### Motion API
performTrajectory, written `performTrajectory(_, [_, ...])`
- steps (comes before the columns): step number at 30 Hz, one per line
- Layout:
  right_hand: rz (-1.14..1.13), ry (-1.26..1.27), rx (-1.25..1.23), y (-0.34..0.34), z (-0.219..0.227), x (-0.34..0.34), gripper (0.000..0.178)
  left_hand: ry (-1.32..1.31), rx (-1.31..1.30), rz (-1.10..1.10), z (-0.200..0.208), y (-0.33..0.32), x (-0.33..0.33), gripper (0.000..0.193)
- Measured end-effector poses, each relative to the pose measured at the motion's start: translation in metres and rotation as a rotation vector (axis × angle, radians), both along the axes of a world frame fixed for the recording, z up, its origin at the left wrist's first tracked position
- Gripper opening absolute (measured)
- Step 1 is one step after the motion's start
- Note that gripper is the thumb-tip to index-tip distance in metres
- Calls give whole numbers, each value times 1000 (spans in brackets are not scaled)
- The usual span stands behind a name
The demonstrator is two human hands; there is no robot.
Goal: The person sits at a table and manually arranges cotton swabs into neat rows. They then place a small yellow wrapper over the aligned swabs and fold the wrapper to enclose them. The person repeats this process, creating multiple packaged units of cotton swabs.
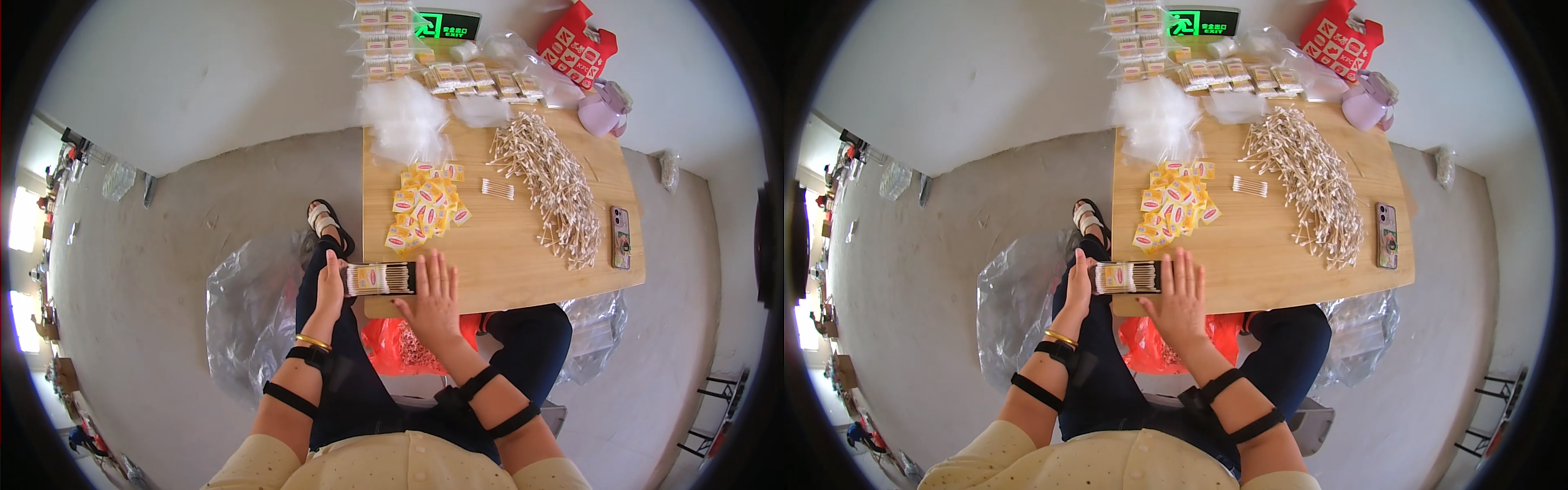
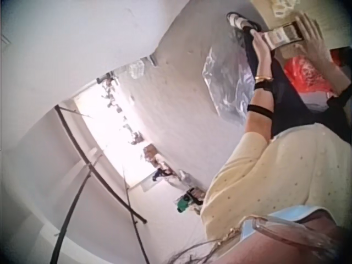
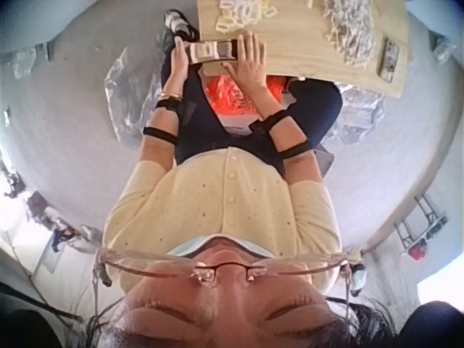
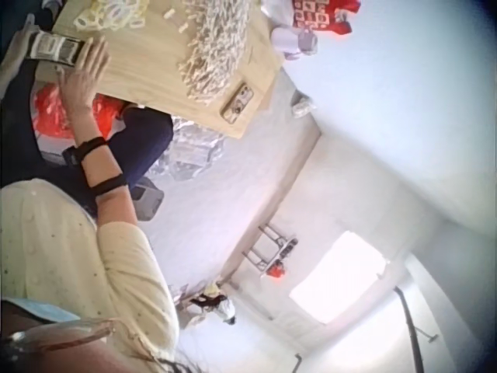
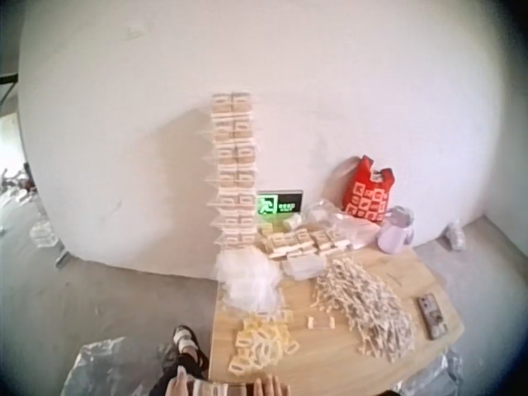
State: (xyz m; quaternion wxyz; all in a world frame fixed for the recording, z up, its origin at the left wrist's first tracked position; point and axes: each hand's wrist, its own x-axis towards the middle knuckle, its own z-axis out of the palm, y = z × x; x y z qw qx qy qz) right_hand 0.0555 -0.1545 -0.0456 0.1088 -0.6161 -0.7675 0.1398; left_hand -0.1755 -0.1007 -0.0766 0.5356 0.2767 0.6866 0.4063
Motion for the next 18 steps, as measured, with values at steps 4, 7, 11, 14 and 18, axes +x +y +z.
performTrajectory(4, [37,-71,42,-1,3,3,103,149,83,-111,-6,-6,-8,66])
performTrajectory(7, [29,-126,38,0,8,-10,107,430,298,-142,-11,-5,1,61])
performTrajectory(11, [114,-76,-1,5,1,-32,112,399,300,-157,-20,-7,0,55])
performTrajectory(14, [97,-56,-20,3,0,-51,115,336,293,-129,-20,-7,5,53])
performTrajectory(18, [101,-80,-1,2,-1,-56,115,223,272,-143,-23,-9,1,52])
